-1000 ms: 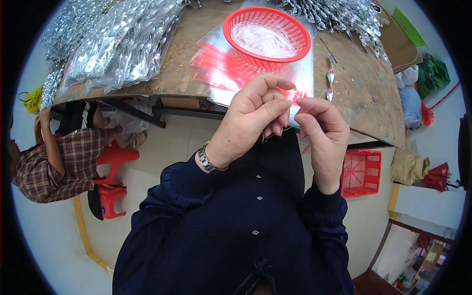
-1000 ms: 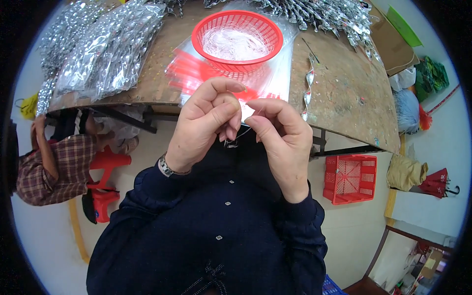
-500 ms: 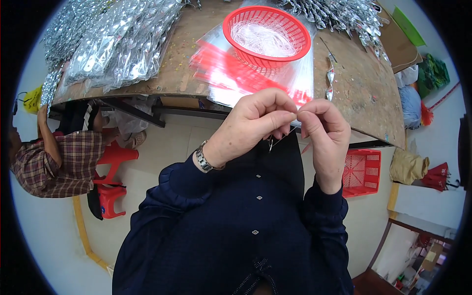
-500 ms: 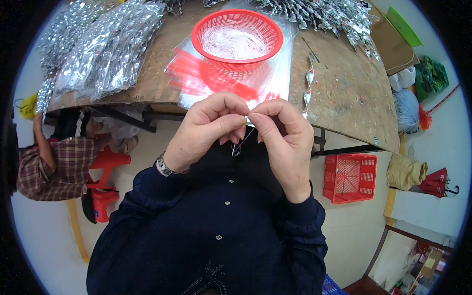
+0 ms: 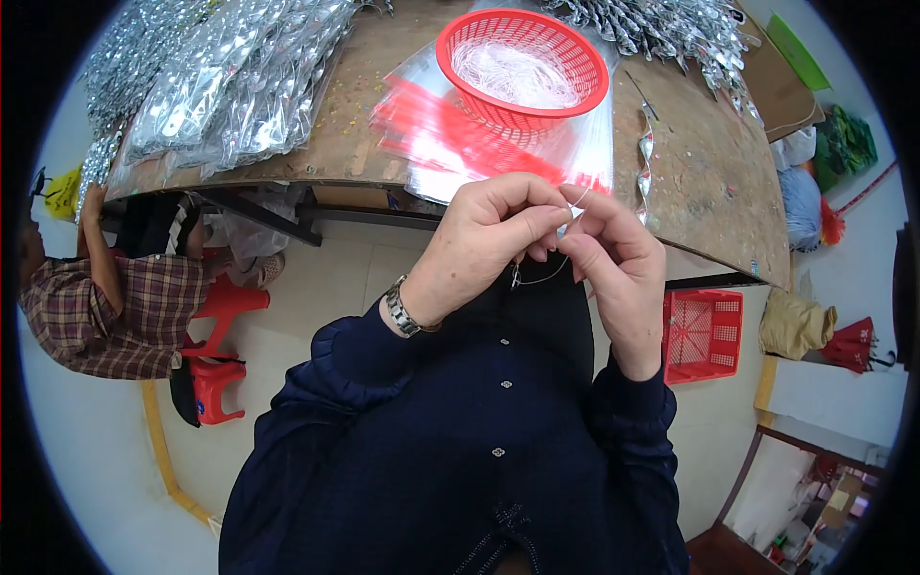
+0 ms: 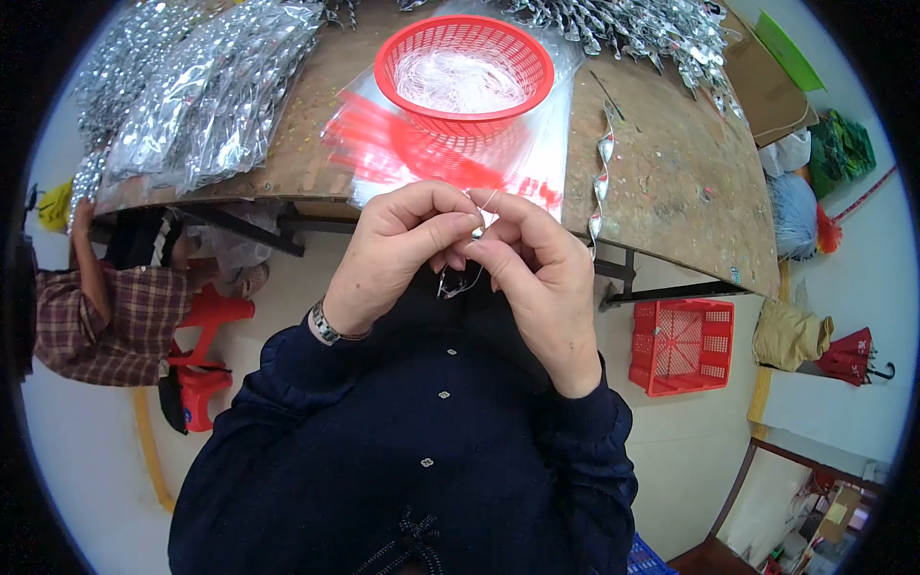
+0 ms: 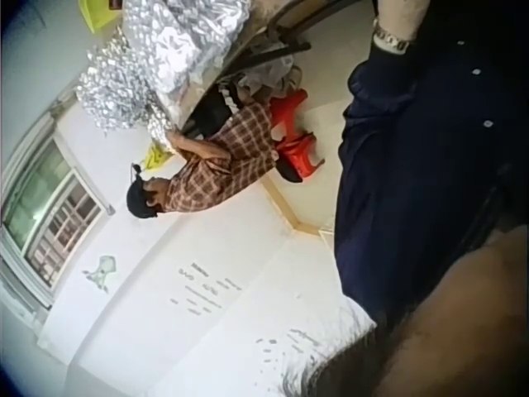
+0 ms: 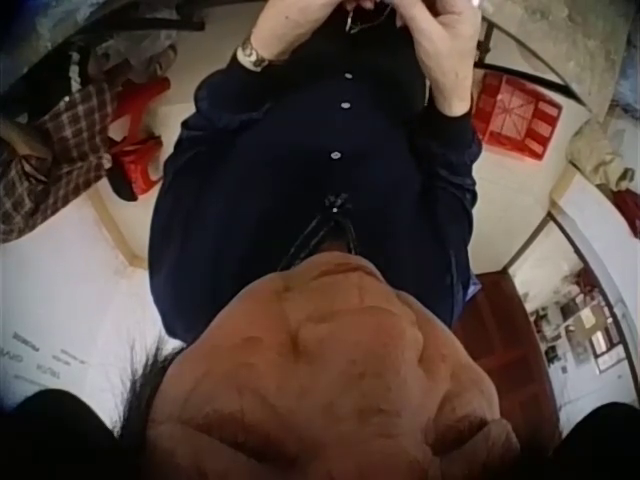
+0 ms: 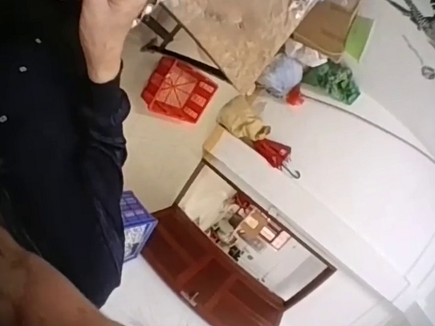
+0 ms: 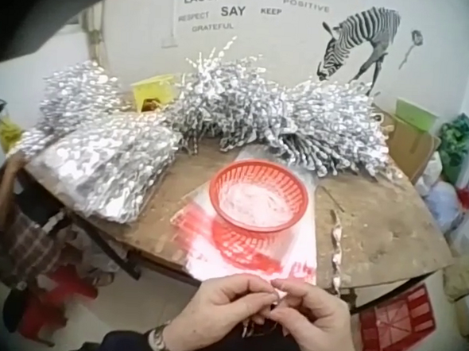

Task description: Packaging silver tinsel decorations into plastic bags and attaching tags.

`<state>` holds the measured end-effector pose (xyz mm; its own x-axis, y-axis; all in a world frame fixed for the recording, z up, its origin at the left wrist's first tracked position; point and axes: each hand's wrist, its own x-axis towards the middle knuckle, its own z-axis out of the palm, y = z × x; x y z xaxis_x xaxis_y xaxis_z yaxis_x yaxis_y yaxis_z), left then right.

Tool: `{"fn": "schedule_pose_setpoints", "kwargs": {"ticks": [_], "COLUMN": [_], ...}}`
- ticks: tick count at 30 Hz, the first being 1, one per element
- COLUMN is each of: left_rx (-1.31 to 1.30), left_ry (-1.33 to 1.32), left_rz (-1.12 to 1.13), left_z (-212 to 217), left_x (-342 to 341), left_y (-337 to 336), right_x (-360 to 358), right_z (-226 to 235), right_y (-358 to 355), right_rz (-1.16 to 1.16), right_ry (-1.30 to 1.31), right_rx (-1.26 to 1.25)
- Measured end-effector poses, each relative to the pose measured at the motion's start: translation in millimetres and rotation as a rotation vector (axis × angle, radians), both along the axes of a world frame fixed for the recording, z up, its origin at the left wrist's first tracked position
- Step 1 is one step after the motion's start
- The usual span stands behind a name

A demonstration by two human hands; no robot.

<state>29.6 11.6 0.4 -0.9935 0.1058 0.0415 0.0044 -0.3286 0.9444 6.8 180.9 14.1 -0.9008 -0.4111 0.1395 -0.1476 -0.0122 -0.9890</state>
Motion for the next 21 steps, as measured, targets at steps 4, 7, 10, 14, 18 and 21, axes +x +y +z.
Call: {"fn": "schedule_pose_setpoints", "kwargs": {"ticks": [4,7,10,14,18,21], "left_rx": [-0.016,-0.019,-0.022,-0.021,-0.007,0.004], "left_ry": [-0.006,-0.010,-0.011,-0.038,-0.029,-0.030], "left_rz": [0.003,0.014,0.018,0.017,0.017,0.011], "left_z": [0.0,-0.8,-2.6,-1.5,-1.5,-2.2], "left_x": [-0.2,-0.6,-0.7,-0.4,-0.5,-0.8], "left_y": [0.1,0.6,0.7,0.8,1.6,1.6], "right_x": [1.5,1.5,1.9,2.6,2.6,2.2], "right_z": [0.2,-0.9,0.0,1.0,-0.1,0.4], "right_y": [-0.8,-1.5,-1.4,-1.2,-1.0,-0.4], "right_rz": [-0.010,0.001,-0.002,-0.001,0.003,0.010], "right_ry": [0.003,0.007,-0.002,-0.013,0.000,-0.008], "right_rx": [0.037,0.010,0.030,0.049,0.058,0.066]}}
